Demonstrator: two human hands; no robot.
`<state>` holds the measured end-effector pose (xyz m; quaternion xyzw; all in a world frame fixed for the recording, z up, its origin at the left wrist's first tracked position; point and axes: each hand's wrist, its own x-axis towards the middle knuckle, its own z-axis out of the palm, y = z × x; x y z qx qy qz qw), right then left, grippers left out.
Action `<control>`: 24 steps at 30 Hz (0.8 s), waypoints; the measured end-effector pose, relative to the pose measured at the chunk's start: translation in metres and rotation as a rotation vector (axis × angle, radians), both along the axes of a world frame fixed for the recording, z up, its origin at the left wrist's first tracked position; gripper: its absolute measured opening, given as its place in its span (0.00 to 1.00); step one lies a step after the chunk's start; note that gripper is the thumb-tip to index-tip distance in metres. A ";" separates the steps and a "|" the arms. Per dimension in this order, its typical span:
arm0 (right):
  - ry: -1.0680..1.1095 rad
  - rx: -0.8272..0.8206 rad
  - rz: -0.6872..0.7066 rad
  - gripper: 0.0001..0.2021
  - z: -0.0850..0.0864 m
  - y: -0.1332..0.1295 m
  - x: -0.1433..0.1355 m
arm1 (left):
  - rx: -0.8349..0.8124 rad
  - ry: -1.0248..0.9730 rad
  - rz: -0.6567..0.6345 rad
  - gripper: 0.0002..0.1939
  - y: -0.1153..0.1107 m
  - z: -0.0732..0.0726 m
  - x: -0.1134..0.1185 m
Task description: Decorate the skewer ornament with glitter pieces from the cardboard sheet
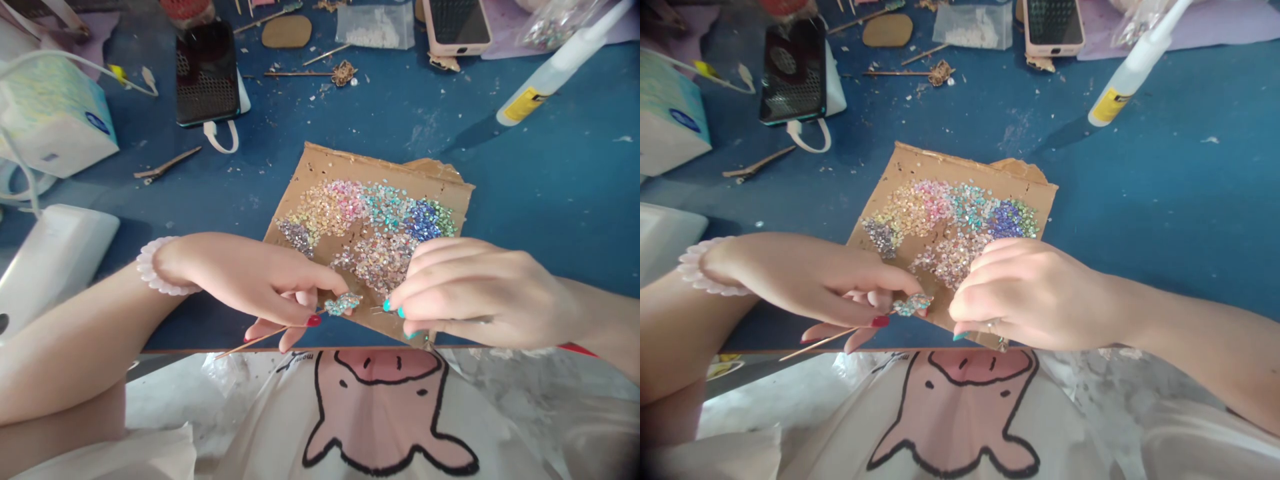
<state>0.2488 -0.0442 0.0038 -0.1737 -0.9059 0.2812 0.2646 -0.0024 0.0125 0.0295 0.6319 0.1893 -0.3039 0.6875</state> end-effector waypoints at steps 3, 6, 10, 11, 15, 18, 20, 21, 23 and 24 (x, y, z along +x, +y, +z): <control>-0.004 0.000 -0.006 0.04 0.000 0.000 0.000 | 0.006 -0.004 -0.001 0.09 0.000 0.000 0.001; -0.001 0.002 0.005 0.04 0.000 0.000 0.000 | 0.016 -0.001 -0.006 0.10 0.001 -0.001 0.001; -0.002 -0.006 0.013 0.04 0.000 0.000 0.001 | 0.027 0.004 -0.008 0.10 0.001 0.000 0.001; -0.003 -0.010 0.014 0.04 0.000 0.000 0.001 | 0.029 0.003 -0.008 0.09 0.001 0.000 0.001; -0.009 -0.012 0.016 0.05 0.000 0.000 0.001 | 0.026 -0.003 -0.005 0.09 0.001 0.000 0.002; -0.006 -0.003 0.006 0.04 0.000 0.001 0.001 | 0.028 -0.020 -0.009 0.09 0.001 0.000 0.001; -0.002 0.003 0.003 0.04 0.000 0.001 0.000 | 0.029 -0.035 -0.014 0.09 0.001 0.000 0.001; 0.002 0.004 0.004 0.04 0.000 0.001 0.000 | 0.030 -0.039 -0.014 0.09 0.001 0.000 0.000; 0.006 0.002 0.003 0.04 0.000 0.002 0.000 | 0.029 -0.043 -0.013 0.09 0.001 -0.001 0.000; 0.008 0.001 0.000 0.04 0.000 0.002 0.000 | 0.027 -0.043 -0.012 0.09 0.001 -0.001 0.001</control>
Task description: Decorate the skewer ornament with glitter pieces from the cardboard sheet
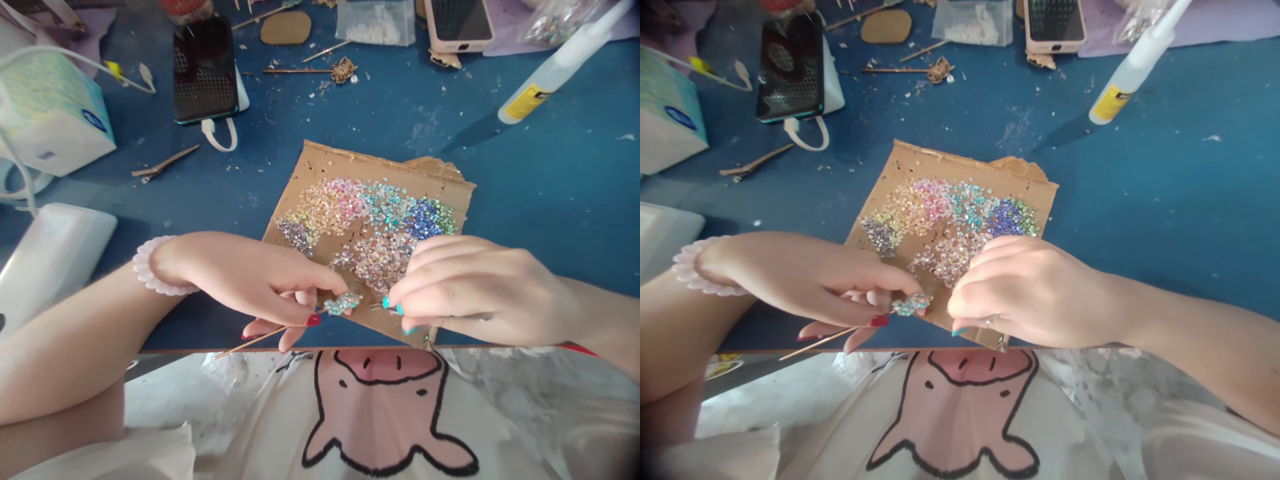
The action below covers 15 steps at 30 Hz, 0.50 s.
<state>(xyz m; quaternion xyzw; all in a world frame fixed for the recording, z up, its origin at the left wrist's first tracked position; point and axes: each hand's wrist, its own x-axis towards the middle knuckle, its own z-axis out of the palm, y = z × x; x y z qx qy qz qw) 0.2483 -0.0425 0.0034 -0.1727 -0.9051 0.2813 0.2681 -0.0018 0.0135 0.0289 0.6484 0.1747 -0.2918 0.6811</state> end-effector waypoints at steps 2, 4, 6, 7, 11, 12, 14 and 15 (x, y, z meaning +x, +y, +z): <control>0.003 -0.001 -0.007 0.03 0.000 0.000 0.000 | 0.001 0.005 0.000 0.09 0.000 0.000 0.000; 0.004 0.001 -0.012 0.03 -0.001 0.000 0.000 | 0.020 0.008 -0.005 0.09 0.000 0.001 0.001; 0.005 0.004 -0.013 0.03 -0.001 -0.001 0.000 | 0.042 0.010 -0.005 0.08 0.000 0.001 0.001; 0.004 0.002 -0.012 0.04 0.000 -0.001 0.000 | 0.042 0.013 -0.001 0.08 -0.001 0.001 0.001; 0.002 -0.007 -0.013 0.04 0.000 -0.001 0.000 | 0.031 0.015 0.007 0.08 -0.001 0.001 0.001; -0.002 -0.003 -0.014 0.04 0.000 -0.002 0.000 | 0.039 0.014 0.002 0.07 -0.001 0.001 0.001; -0.014 0.006 -0.022 0.03 0.000 -0.002 0.000 | 0.052 0.008 -0.010 0.07 -0.001 0.001 0.001; -0.020 0.006 -0.024 0.03 0.000 -0.002 0.000 | 0.055 0.006 -0.016 0.07 -0.001 0.001 0.001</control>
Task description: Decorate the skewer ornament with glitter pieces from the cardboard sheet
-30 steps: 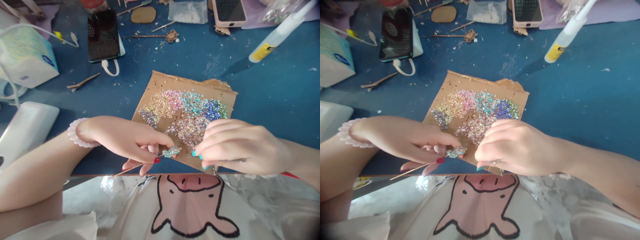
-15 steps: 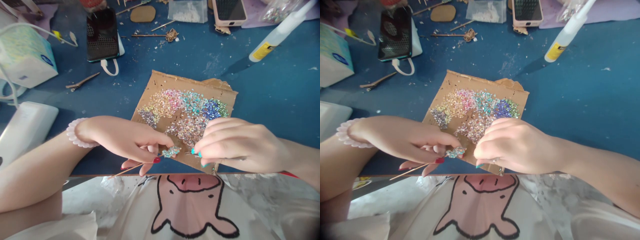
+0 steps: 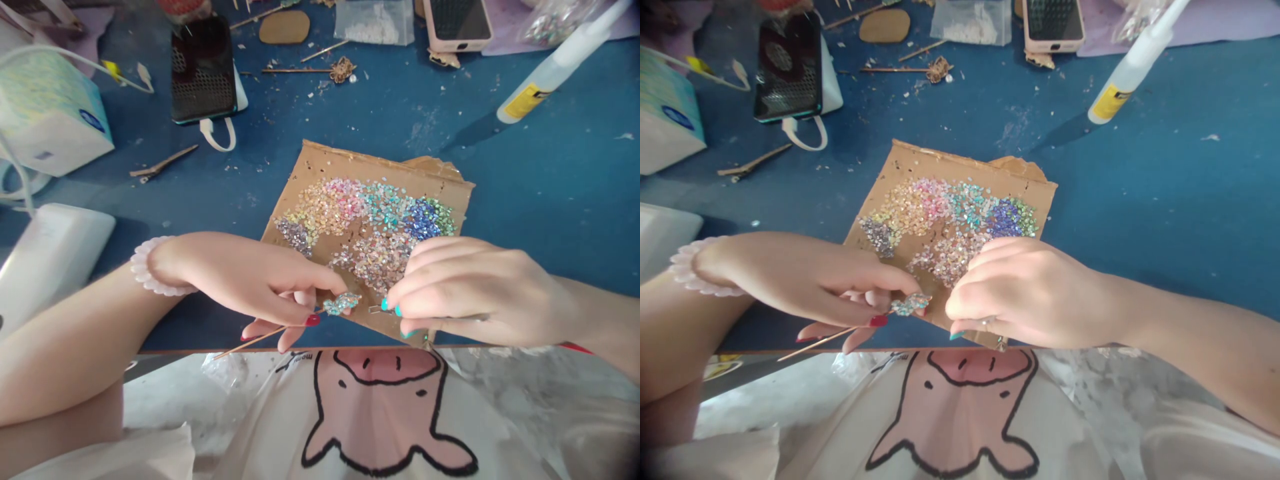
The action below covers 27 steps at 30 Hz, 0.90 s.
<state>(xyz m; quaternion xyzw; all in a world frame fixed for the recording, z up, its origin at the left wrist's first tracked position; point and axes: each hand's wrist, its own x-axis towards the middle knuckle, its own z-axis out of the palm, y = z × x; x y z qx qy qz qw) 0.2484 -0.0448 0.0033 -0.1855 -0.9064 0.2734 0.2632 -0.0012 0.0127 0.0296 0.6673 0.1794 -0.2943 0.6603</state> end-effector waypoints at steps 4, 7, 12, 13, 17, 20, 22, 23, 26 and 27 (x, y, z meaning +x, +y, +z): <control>0.000 -0.015 0.008 0.04 0.000 0.000 0.000 | -0.012 -0.017 -0.007 0.05 0.000 -0.001 -0.001; 0.007 -0.020 0.021 0.04 0.001 0.001 0.000 | -0.032 -0.030 -0.001 0.05 -0.001 -0.002 -0.001; 0.004 -0.019 0.025 0.06 0.000 0.001 0.000 | -0.031 -0.037 0.004 0.06 -0.001 -0.003 -0.002; 0.005 -0.020 0.023 0.06 0.000 0.001 0.000 | -0.033 -0.044 0.008 0.05 -0.002 -0.004 -0.002; 0.010 -0.030 0.020 0.06 0.001 0.001 0.000 | -0.043 -0.055 0.029 0.06 -0.003 -0.004 -0.002; 0.023 -0.041 0.017 0.07 0.003 0.002 -0.001 | -0.034 -0.047 0.021 0.07 -0.003 -0.002 -0.001; 0.029 -0.039 0.016 0.07 0.005 0.003 -0.001 | -0.024 -0.043 0.013 0.07 -0.004 -0.001 -0.001; 0.031 -0.036 0.015 0.07 0.005 0.003 -0.001 | -0.018 -0.040 0.014 0.07 -0.005 -0.001 -0.001; 0.029 -0.038 0.004 0.07 0.004 0.003 -0.002 | 0.003 -0.040 0.025 0.07 -0.005 -0.001 0.000; 0.024 -0.041 0.002 0.07 0.003 0.002 -0.002 | 0.009 -0.042 0.026 0.07 -0.006 -0.001 0.000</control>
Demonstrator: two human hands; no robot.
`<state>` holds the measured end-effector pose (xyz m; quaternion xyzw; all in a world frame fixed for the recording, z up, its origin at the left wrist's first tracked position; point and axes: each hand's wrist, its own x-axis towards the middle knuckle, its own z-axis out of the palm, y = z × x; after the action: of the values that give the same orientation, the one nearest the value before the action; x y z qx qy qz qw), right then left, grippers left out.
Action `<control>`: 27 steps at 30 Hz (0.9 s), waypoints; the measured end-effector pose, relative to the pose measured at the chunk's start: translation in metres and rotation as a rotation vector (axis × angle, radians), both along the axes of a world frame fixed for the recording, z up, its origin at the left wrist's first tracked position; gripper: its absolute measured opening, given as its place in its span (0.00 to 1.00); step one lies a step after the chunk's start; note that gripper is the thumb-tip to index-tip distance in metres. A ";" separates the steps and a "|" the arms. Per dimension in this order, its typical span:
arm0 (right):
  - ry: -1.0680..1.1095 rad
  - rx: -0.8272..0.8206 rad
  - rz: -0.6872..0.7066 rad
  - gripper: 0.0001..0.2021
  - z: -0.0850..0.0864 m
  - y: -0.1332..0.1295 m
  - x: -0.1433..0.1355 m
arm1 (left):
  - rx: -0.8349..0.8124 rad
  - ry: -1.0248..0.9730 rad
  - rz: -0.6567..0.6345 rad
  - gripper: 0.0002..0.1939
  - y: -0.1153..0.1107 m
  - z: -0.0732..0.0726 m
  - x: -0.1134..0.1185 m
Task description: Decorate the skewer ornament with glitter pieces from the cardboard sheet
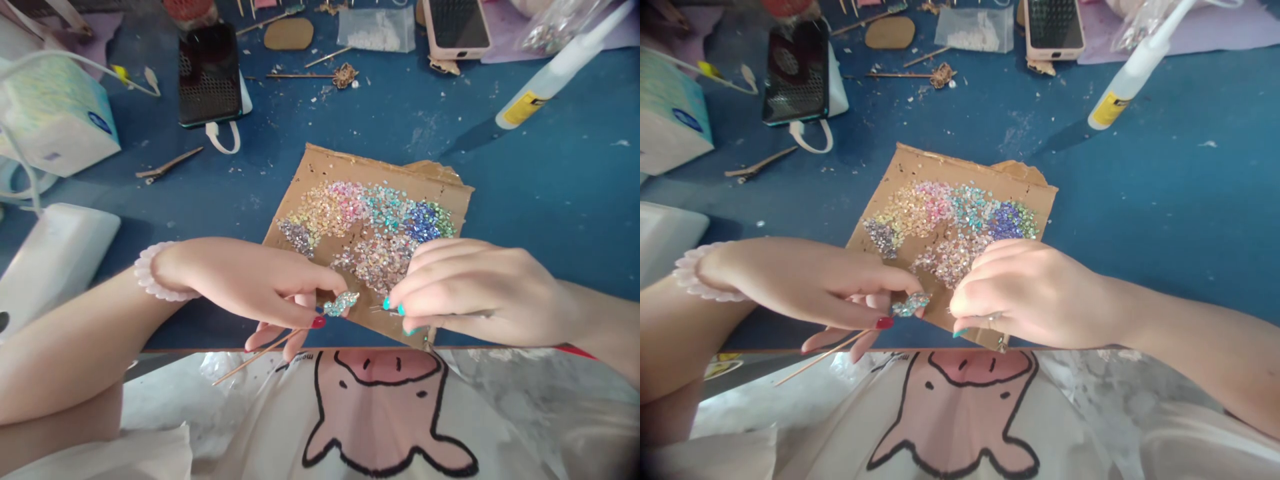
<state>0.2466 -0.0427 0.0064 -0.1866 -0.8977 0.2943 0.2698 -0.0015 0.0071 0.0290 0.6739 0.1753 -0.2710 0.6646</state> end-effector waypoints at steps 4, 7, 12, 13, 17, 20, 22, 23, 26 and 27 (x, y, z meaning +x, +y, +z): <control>-0.013 0.006 0.010 0.06 -0.003 -0.002 0.001 | -0.002 0.006 -0.006 0.07 0.000 -0.001 0.000; -0.001 0.001 0.018 0.05 -0.004 -0.002 0.002 | 0.002 0.004 -0.018 0.08 0.001 -0.001 0.000; 0.001 -0.009 0.039 0.04 -0.004 -0.001 0.003 | 0.007 0.013 -0.026 0.09 0.002 -0.001 -0.001; 0.003 -0.012 0.041 0.04 -0.004 -0.001 0.003 | 0.003 0.017 -0.028 0.09 0.002 -0.001 -0.001; 0.006 -0.020 0.044 0.03 -0.004 -0.001 0.002 | -0.011 0.017 -0.025 0.09 0.002 -0.002 -0.001; 0.003 -0.013 0.044 0.04 -0.003 -0.001 0.002 | -0.007 0.010 -0.018 0.09 0.002 -0.002 -0.001; 0.007 -0.010 0.041 0.04 -0.003 -0.001 0.002 | -0.005 0.009 -0.015 0.09 0.002 -0.001 -0.001; 0.009 -0.010 0.038 0.04 -0.003 0.000 0.001 | -0.008 0.010 -0.015 0.09 0.001 -0.001 -0.001; 0.012 -0.013 0.029 0.05 -0.002 0.000 0.001 | -0.006 0.030 -0.011 0.10 0.000 0.001 0.000; 0.015 -0.011 0.028 0.05 -0.001 0.000 0.001 | -0.004 0.040 -0.005 0.10 -0.001 0.002 0.000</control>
<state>0.2480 -0.0429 0.0058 -0.1731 -0.8965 0.3045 0.2711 -0.0012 0.0065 0.0311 0.6676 0.1862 -0.2865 0.6615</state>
